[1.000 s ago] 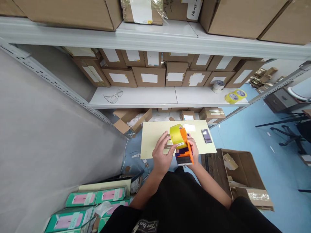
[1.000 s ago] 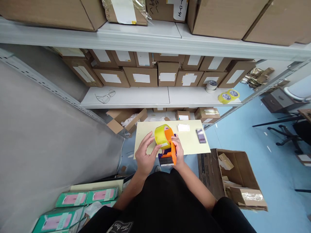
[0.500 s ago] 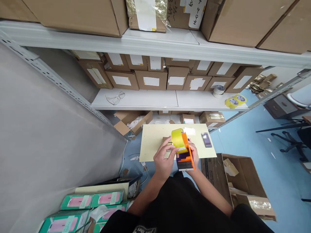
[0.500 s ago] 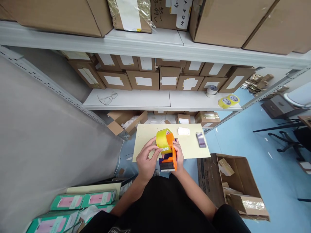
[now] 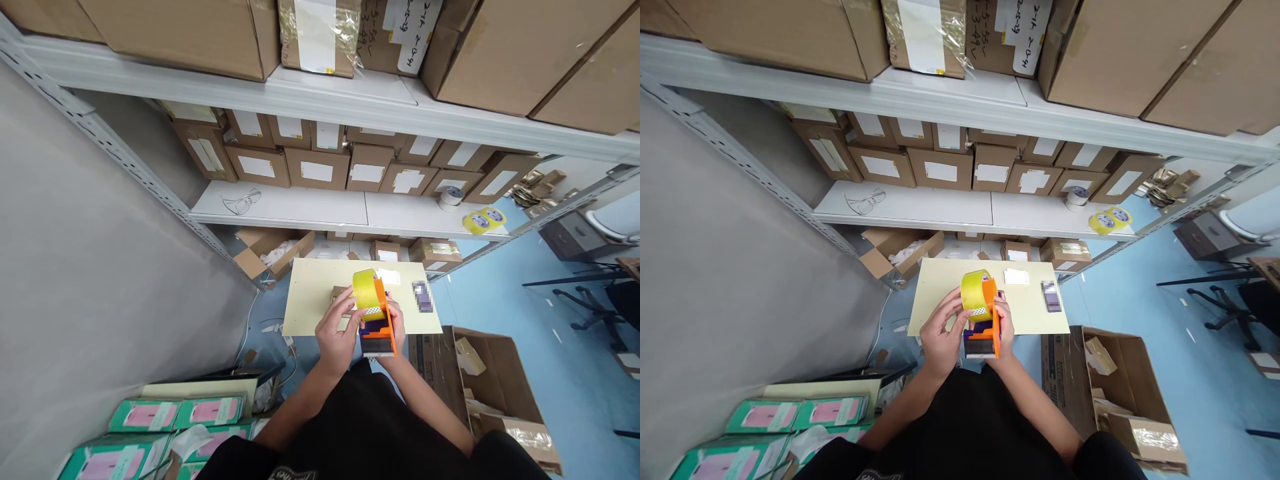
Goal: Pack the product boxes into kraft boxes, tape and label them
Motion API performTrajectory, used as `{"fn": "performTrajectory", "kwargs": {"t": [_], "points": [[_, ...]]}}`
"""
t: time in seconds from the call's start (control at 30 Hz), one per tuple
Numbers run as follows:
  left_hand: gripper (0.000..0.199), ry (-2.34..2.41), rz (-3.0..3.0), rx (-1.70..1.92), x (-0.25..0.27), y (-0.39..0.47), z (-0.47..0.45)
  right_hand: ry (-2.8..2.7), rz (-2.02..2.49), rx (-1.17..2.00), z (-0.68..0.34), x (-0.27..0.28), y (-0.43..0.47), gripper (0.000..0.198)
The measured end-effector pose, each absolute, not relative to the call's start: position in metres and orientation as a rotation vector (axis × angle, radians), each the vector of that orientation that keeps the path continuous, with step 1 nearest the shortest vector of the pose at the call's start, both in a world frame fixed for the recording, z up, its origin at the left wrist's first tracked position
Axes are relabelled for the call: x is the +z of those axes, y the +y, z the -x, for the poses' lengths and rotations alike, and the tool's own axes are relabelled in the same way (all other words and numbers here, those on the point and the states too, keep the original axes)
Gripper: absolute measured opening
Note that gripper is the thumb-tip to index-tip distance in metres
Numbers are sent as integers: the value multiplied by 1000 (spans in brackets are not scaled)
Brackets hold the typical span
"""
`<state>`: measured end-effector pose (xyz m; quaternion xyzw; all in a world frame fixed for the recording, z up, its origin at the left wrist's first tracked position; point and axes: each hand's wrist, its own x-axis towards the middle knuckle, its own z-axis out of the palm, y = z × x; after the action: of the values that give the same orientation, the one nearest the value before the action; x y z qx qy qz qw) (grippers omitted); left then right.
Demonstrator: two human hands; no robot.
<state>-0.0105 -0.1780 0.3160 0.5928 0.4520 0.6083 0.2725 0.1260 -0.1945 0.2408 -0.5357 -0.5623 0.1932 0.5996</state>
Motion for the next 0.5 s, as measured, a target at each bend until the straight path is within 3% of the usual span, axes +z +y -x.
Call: {"fn": "performTrajectory", "kwargs": {"t": [0.1,0.27,0.5], "points": [[25,1207,-1583,1653,314,-178,11,-1229,1238,290,-124,245,-193,39],[23,1226,-1595,1679,314,-179,12,-1320,1209,101,-119,258,-191,34],[23,1241,-1726,1745,313,-182,16,-1387,1156,80,-128,259,-195,28]]}}
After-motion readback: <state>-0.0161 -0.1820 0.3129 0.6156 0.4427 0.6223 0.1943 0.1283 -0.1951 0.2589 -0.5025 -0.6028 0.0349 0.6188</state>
